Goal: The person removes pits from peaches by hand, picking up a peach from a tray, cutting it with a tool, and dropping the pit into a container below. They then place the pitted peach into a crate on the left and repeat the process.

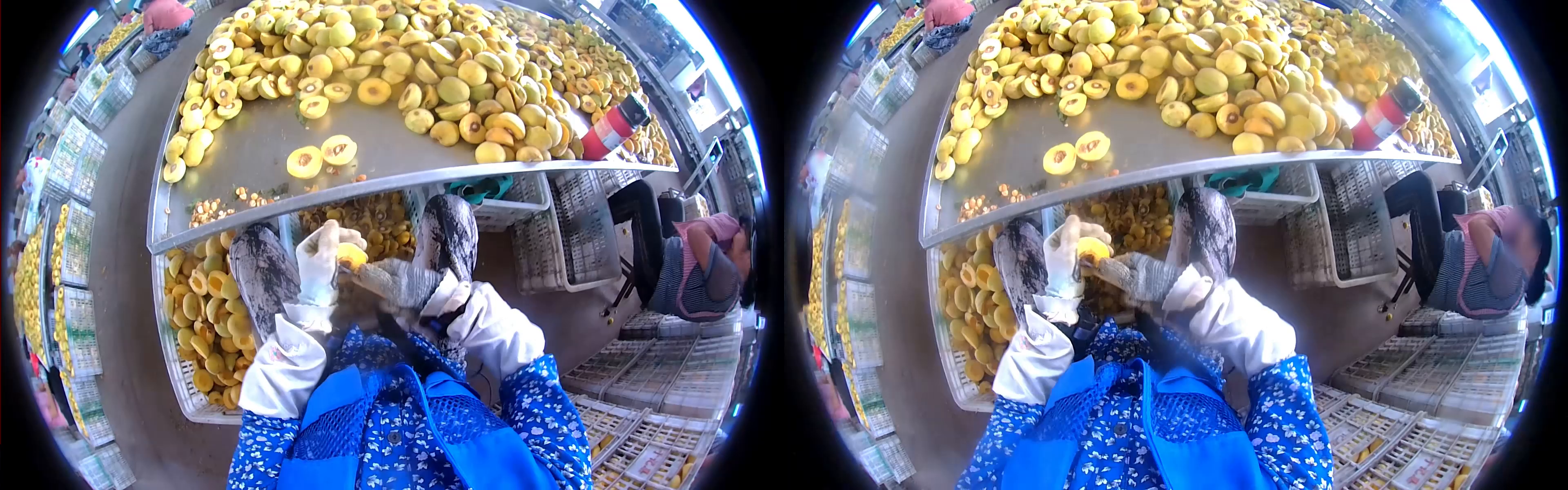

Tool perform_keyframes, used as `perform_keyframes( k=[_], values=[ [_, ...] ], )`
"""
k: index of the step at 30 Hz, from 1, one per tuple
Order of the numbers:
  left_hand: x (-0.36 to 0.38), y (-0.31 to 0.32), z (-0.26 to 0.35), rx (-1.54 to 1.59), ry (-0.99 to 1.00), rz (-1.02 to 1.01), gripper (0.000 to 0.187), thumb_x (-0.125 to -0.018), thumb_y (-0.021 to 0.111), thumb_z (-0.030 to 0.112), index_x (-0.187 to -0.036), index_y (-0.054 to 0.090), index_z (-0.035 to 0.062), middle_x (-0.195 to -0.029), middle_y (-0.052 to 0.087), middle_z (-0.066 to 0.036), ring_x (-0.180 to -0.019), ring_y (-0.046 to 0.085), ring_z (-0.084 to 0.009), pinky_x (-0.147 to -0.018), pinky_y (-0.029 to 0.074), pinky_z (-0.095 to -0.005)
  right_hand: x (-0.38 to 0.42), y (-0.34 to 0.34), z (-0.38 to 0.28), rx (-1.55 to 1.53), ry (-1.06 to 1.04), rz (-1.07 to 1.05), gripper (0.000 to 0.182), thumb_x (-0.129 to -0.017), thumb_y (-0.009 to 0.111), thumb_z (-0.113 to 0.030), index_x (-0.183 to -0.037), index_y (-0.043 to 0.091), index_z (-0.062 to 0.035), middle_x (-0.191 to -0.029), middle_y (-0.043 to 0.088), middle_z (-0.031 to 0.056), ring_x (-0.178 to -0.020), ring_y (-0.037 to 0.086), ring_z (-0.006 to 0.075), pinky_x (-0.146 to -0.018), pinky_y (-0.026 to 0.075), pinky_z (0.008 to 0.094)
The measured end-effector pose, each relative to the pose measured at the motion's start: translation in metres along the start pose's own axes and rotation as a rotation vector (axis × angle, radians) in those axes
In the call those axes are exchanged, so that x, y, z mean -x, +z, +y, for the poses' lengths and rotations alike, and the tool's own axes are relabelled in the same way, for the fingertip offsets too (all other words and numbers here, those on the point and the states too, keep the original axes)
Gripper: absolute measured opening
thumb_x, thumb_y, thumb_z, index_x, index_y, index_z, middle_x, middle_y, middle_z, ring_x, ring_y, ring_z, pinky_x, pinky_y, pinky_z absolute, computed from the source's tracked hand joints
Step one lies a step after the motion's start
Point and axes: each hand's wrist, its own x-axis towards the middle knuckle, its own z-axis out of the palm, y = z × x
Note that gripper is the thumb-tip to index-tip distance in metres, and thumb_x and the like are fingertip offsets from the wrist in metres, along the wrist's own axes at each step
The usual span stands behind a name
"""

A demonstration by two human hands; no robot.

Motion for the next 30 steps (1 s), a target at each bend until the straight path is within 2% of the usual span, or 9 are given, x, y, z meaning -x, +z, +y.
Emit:
perform_keyframes(
  k=[3,6,11,15,19,21,22,24,30],
  values=[
    [0.003,0.007,0.007,0.215,-0.101,0.035,0.043,-0.091,0.048,0.036,-0.077,0.061,-0.0022,-0.07,0.063,-0.019,-0.055,0.062,-0.0255,-0.051,0.053,-0.031,0.003,0.003,0.015,-0.451,0.082,-0.088,0.039,-0.09,0.052,-0.042,-0.098,0.062,-0.0056,-0.072,0.06,0.0028,-0.053,0.051,0.0035,-0.044,0.039,0.0177],
    [0.011,0.0,0.004,0.292,-0.21,0.069,0.045,-0.09,0.05,0.039,-0.08,0.062,-0.003,-0.071,0.064,-0.017,-0.055,0.064,-0.0254,-0.05,0.054,-0.0314,-0.018,0.026,0.042,-0.168,-0.297,0.218,0.04,-0.091,0.051,-0.041,-0.099,0.062,-0.0033,-0.077,0.061,0.002,-0.066,0.055,0.0071,-0.056,0.044,0.0195],
    [0.011,-0.005,0.002,0.448,-0.348,0.063,0.049,-0.088,0.05,0.047,-0.08,0.063,0.0006,-0.073,0.064,-0.017,-0.058,0.064,-0.0277,-0.05,0.055,-0.0347,-0.007,0.031,0.021,-0.108,-0.106,0.139,0.039,-0.093,0.049,-0.038,-0.101,0.061,-0.0015,-0.079,0.061,0.0011,-0.074,0.058,0.01,-0.064,0.048,0.0234],
    [0.013,-0.018,-0.006,0.772,-0.47,-0.037,0.056,-0.089,0.043,0.053,-0.083,0.064,0.0019,-0.075,0.065,-0.018,-0.059,0.064,-0.0313,-0.053,0.056,-0.0381,-0.021,0.013,0.056,1.076,-0.916,0.166,0.029,-0.092,0.048,-0.022,-0.113,0.057,-0.0032,-0.098,0.062,0.0176,-0.085,0.062,0.0315,-0.069,0.05,0.0332],
    [0.003,-0.03,-0.008,0.609,-0.172,-0.133,0.057,-0.091,0.04,0.051,-0.086,0.064,-0.0005,-0.078,0.064,-0.019,-0.062,0.063,-0.0336,-0.059,0.055,-0.0399,-0.013,0.006,0.046,1.08,-0.669,0.034,0.034,-0.091,0.048,-0.026,-0.118,0.052,-0.0061,-0.1,0.06,0.0207,-0.083,0.062,0.0317,-0.063,0.051,0.041],
    [-0.004,-0.034,0.005,0.656,-0.113,-0.008,0.055,-0.09,0.043,0.05,-0.085,0.064,-0.0008,-0.078,0.064,-0.019,-0.062,0.063,-0.0334,-0.061,0.056,-0.0393,-0.001,0.022,-0.005,1.385,0.144,0.011,0.031,-0.094,0.041,-0.025,-0.119,0.053,-0.0101,-0.098,0.06,0.0209,-0.08,0.062,0.032,-0.061,0.049,0.0425],
    [-0.002,-0.036,0.01,0.676,-0.098,0.105,0.052,-0.09,0.046,0.047,-0.084,0.063,-0.0009,-0.075,0.064,-0.018,-0.062,0.063,-0.0291,-0.06,0.055,-0.0359,-0.007,0.005,0.024,1.598,0.096,0.079,0.031,-0.094,0.04,-0.022,-0.119,0.052,-0.01,-0.092,0.06,0.0195,-0.074,0.061,0.0322,-0.058,0.048,0.042],
    [-0.004,-0.046,0.006,0.395,0.033,0.227,0.046,-0.09,0.05,0.042,-0.082,0.063,-0.0015,-0.072,0.064,-0.015,-0.06,0.063,-0.0252,-0.059,0.053,-0.0329,0.001,-0.013,0.071,2.328,-0.183,0.431,0.032,-0.092,0.041,-0.017,-0.121,0.051,-0.0089,-0.081,0.057,0.0163,-0.063,0.058,0.0314,-0.051,0.045,0.0412],
    [0.046,-0.164,0.028,-0.682,0.368,0.855,0.028,-0.087,0.058,0.028,-0.082,0.063,0.0016,-0.07,0.065,-0.01,-0.059,0.061,-0.0214,-0.054,0.047,-0.031,-0.017,-0.006,0.075,1.463,-0.672,0.274,0.037,-0.087,0.046,-0.014,-0.123,0.046,-0.0048,-0.077,0.055,0.0153,-0.053,0.053,0.0266,-0.044,0.043,0.0363]
  ],
)
